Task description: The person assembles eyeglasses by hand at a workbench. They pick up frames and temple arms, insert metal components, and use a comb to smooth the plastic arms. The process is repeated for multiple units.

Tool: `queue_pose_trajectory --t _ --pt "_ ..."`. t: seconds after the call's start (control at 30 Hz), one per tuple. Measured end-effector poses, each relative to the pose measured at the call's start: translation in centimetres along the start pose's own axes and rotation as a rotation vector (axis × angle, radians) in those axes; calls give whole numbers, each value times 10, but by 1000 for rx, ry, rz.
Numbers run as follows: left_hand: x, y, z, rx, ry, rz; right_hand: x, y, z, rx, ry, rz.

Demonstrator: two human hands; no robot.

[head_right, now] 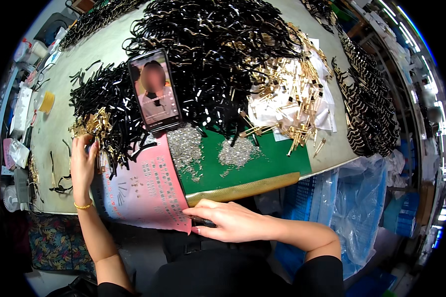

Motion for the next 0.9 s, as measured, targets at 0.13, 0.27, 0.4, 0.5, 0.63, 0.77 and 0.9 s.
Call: queue_pose_trajectory --t 0.13,0.27,0.4,0.5,0.63,0.77,0.9 --pt "16 14 30 -131 18 124 -9 -2 -8 23 -185 -83" --pt "17 22 27 5 10 47 -22 -26 1 -133 -159 -178" --pt "6 12 11 -80 -40 -106 -41 -103 14 -574 -28 -763" --pt "-1 8 -5 -61 -163 -180 -24 -140 24 -786 69 -851" --pt "0 -19 -32 175 -154 -208 19 -154 16 -885 -53 -826" --pt "-19 -43 -22 -112 -259 -174 2 -159 28 -774 5 -903" --pt "-38 -47 -14 -382 -220 -142 -18 -172 13 -712 41 -786"
Point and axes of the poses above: each hand's wrist, its own x-axis towards the middle knuckle, its own y-axis out of the palm, z = x × y, the point moved 3 cm from there along x, towards the middle knuckle, and after that the axes turned 9 degrees about x, right-handed, at the moved point
